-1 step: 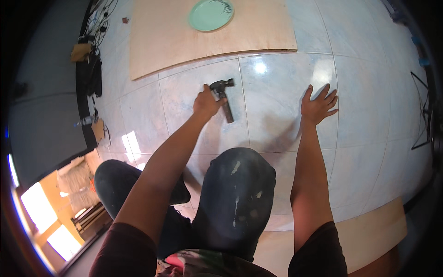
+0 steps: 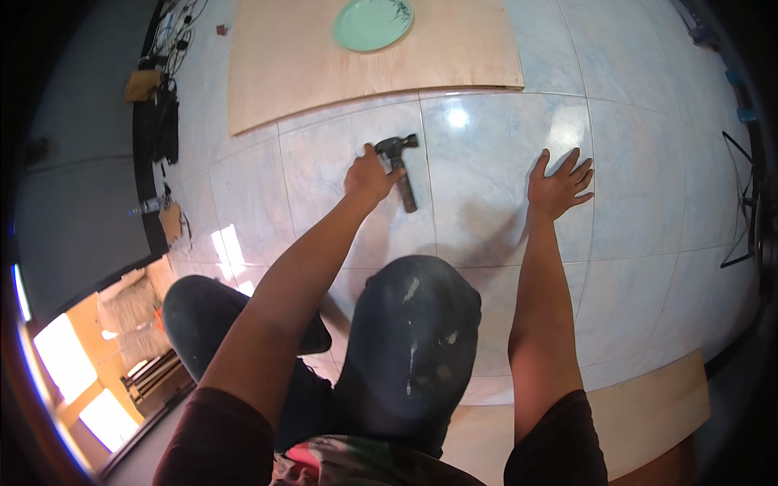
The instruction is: The person assembles a wooden board by hammering nails into its edges. They use a hammer to drive nails and a screwdriver to adjust the wood pieces, working on a tiled floor.
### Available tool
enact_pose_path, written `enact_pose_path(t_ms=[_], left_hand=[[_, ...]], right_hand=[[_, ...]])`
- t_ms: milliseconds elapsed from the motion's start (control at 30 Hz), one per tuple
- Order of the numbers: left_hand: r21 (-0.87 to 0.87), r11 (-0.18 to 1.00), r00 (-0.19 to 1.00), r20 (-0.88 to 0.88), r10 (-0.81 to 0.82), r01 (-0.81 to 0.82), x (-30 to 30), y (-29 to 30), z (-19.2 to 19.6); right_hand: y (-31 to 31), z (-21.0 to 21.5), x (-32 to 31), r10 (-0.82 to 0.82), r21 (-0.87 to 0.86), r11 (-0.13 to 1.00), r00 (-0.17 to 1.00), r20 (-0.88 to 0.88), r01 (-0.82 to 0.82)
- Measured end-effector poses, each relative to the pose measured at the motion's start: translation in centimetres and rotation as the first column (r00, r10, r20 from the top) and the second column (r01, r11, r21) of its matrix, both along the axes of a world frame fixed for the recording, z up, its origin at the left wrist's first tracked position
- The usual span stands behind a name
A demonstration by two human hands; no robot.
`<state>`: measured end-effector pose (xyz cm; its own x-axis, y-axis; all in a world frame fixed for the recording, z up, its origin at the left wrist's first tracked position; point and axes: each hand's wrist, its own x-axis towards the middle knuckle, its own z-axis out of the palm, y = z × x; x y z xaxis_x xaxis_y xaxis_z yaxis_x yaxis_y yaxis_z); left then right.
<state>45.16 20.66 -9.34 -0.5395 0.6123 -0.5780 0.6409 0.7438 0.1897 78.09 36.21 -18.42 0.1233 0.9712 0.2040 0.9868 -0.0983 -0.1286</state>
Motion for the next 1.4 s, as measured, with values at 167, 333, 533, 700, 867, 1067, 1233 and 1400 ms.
enact_pose_path(t_ms=[167,333,533,700,867,1067,1233,1400], left_hand=[[0.133,0.983,0.984,0.109,-0.137,0.122,5.9,4.9,0.0],[0.314,0.888,0.916,0.110,-0.386,0.337,4.0,7.8,0.2],[0.169,0.854,0.869,-0.162,-0.468,0.492,-9.0,9.5,7.8],[-0.003,0.824,0.782,-0.315,-0.538,0.567,-18.0,13.1,15.1],[-0.042,0.749,0.702,-0.319,-0.637,0.661,-21.1,19.8,15.3],[0.250,0.807,0.843,-0.232,-0.485,0.534,-20.9,25.9,5.4],[0.434,0.835,0.940,-0.198,-0.278,0.339,-16.6,27.5,-0.2],[0.616,0.762,0.971,-0.225,-0.073,0.201,-14.4,26.0,-3.2]], right_hand=[[0.1,-1.5,-0.3,0.027,0.047,0.999,0.999,-0.032,-0.025],[0.5,-3.0,0.8,0.056,0.039,0.998,0.969,-0.239,-0.048],[0.4,-1.8,1.5,0.123,0.018,0.992,0.967,-0.222,-0.122],[-1.2,1.3,1.7,0.420,-0.091,0.896,0.895,-0.149,-0.435],[-0.9,2.1,2.9,0.566,-0.150,0.797,0.810,-0.151,-0.585],[-0.6,1.7,2.1,0.538,-0.148,0.802,0.808,-0.240,-0.578],[-0.9,1.4,2.3,0.506,-0.187,0.821,0.839,-0.200,-0.540],[-0.6,2.0,2.3,0.479,-0.188,0.834,0.849,-0.222,-0.519]])
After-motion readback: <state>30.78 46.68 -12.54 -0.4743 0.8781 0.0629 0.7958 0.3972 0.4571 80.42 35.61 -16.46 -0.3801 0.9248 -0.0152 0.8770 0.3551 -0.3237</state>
